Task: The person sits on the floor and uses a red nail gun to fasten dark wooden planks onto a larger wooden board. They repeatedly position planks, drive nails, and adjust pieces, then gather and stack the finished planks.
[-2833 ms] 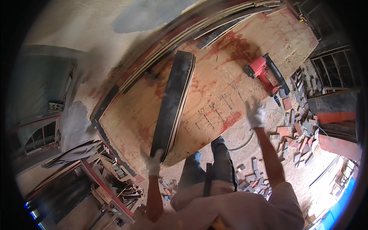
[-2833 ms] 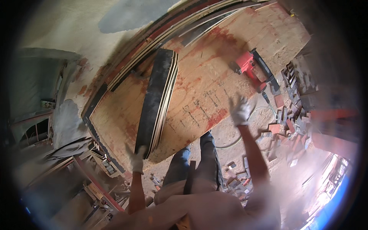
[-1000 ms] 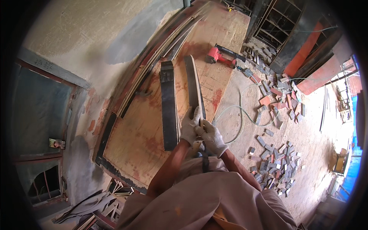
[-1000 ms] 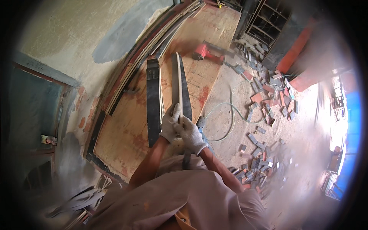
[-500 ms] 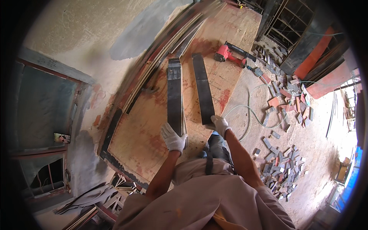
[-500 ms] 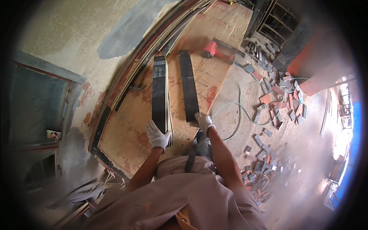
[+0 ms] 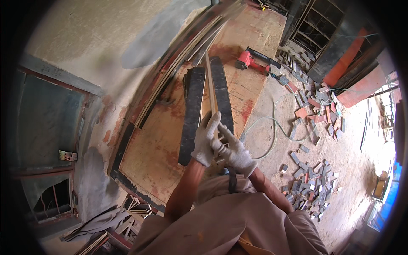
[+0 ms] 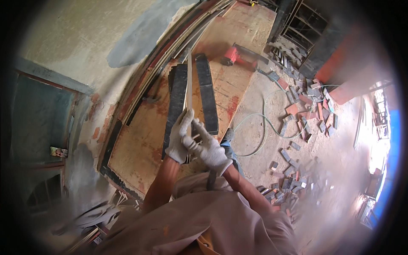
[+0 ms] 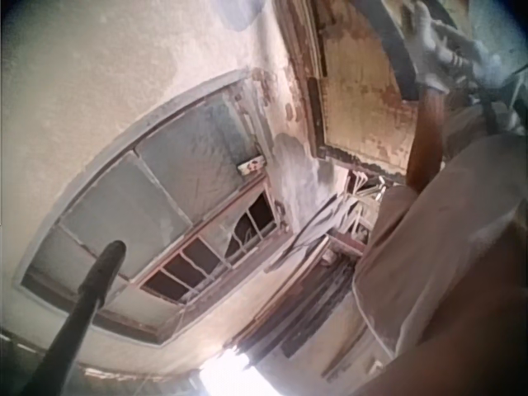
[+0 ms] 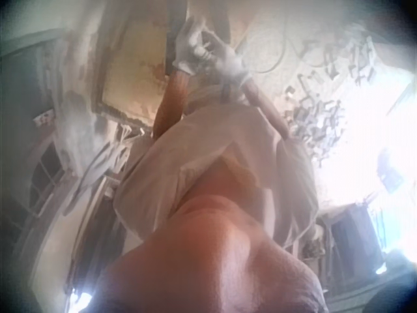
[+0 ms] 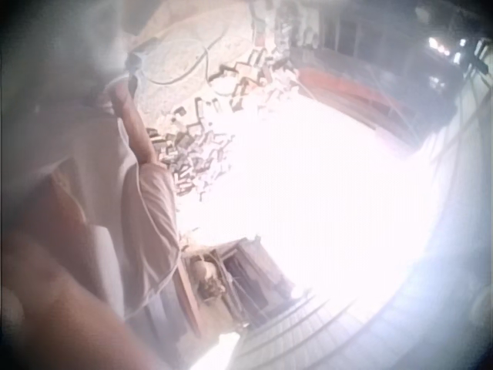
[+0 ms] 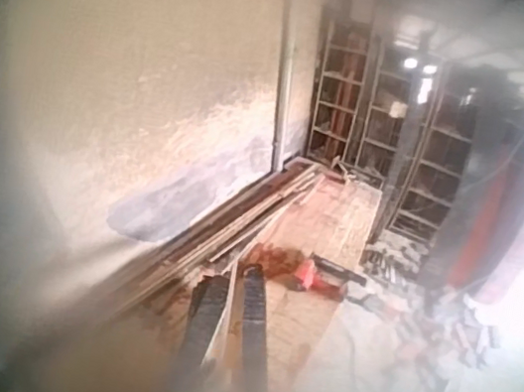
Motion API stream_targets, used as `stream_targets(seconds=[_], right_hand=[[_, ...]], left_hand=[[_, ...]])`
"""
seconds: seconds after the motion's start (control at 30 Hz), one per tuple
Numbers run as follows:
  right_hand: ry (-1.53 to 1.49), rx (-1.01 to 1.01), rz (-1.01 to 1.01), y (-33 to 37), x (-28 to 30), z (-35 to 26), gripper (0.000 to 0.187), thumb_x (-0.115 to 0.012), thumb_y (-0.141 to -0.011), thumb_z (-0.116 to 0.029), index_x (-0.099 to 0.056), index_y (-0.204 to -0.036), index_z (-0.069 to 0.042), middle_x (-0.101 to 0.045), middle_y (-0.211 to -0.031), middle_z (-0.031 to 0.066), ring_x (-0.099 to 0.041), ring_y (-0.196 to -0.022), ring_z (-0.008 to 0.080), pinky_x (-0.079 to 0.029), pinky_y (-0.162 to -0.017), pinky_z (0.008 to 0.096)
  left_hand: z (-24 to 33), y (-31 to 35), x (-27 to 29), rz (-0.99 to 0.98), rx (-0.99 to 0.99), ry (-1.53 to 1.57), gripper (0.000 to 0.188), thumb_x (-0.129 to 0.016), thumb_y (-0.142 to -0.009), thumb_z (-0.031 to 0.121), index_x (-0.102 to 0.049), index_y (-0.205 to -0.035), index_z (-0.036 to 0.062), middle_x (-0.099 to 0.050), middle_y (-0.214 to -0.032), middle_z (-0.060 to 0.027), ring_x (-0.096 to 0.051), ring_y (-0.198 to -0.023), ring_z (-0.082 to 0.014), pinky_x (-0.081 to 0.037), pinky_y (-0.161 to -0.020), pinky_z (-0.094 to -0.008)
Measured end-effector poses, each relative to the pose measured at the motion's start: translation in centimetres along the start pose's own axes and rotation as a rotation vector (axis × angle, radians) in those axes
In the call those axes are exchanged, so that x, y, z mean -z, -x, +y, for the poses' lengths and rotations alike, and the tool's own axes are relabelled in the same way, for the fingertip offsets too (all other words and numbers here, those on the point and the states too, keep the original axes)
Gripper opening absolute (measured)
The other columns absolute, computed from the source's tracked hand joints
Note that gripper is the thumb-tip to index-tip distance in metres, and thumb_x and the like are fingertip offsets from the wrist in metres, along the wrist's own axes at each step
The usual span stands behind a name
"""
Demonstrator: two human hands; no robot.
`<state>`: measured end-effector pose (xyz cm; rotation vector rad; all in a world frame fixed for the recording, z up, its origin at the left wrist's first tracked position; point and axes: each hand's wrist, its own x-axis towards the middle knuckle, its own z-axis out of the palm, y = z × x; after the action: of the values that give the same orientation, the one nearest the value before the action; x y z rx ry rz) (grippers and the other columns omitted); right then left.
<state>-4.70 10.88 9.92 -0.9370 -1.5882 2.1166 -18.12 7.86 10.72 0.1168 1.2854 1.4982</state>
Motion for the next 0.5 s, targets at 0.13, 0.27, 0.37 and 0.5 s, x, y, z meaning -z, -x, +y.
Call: stream_targets(seconds=[0.13,0.27,0.37,0.5], right_hand=[[-0.180,-0.124,0.064,-0.3,0.9,-2.2,0.091,-0.069,-0.098,-0.053,-0.031,-0.162,-0.002,-0.065,-0.119,0.0176,-0.070,-0.103,0.0229,-0.064,-0.074,0.0329],[-0.142,-0.188,0.118,-1.0,3.2,-1.2,0.092,-0.055,-0.099,-0.069,-0.037,-0.160,-0.002,-0.066,-0.123,0.0142,-0.071,-0.100,0.0220,-0.064,-0.076,0.0354],[-0.171,-0.241,0.129,-1.3,4.1,-1.0,0.085,-0.052,-0.099,-0.072,-0.049,-0.153,-0.006,-0.067,-0.111,0.0115,-0.069,-0.088,0.0192,-0.063,-0.076,0.0368],[-0.222,-0.227,0.169,-1.4,4.0,-2.1,0.081,-0.049,-0.099,-0.073,-0.060,-0.138,-0.003,-0.068,-0.107,0.0113,-0.068,-0.085,0.0192,-0.063,-0.076,0.0371]], left_hand=[[-1.4,-2.8,-0.3,-0.118,0.000,-0.001,0.057,-0.063,-0.100,0.060,-0.061,-0.127,0.0107,-0.058,-0.093,0.0010,-0.059,-0.084,-0.0105,-0.053,-0.072,-0.0290],[-2.2,-4.2,-1.7,-0.186,0.225,0.061,0.064,-0.041,-0.105,0.068,-0.063,-0.120,0.0099,-0.065,-0.097,-0.0047,-0.064,-0.091,-0.0164,-0.055,-0.080,-0.0349],[-2.5,-4.8,-1.7,-0.227,0.136,0.006,0.051,-0.039,-0.110,0.056,-0.063,-0.119,0.0114,-0.066,-0.100,-0.0051,-0.065,-0.090,-0.0205,-0.055,-0.079,-0.0388],[-1.9,-5.1,-2.1,-0.248,0.172,0.050,0.043,-0.037,-0.112,0.044,-0.061,-0.125,0.0105,-0.067,-0.107,-0.0073,-0.065,-0.090,-0.0222,-0.057,-0.076,-0.0402]])
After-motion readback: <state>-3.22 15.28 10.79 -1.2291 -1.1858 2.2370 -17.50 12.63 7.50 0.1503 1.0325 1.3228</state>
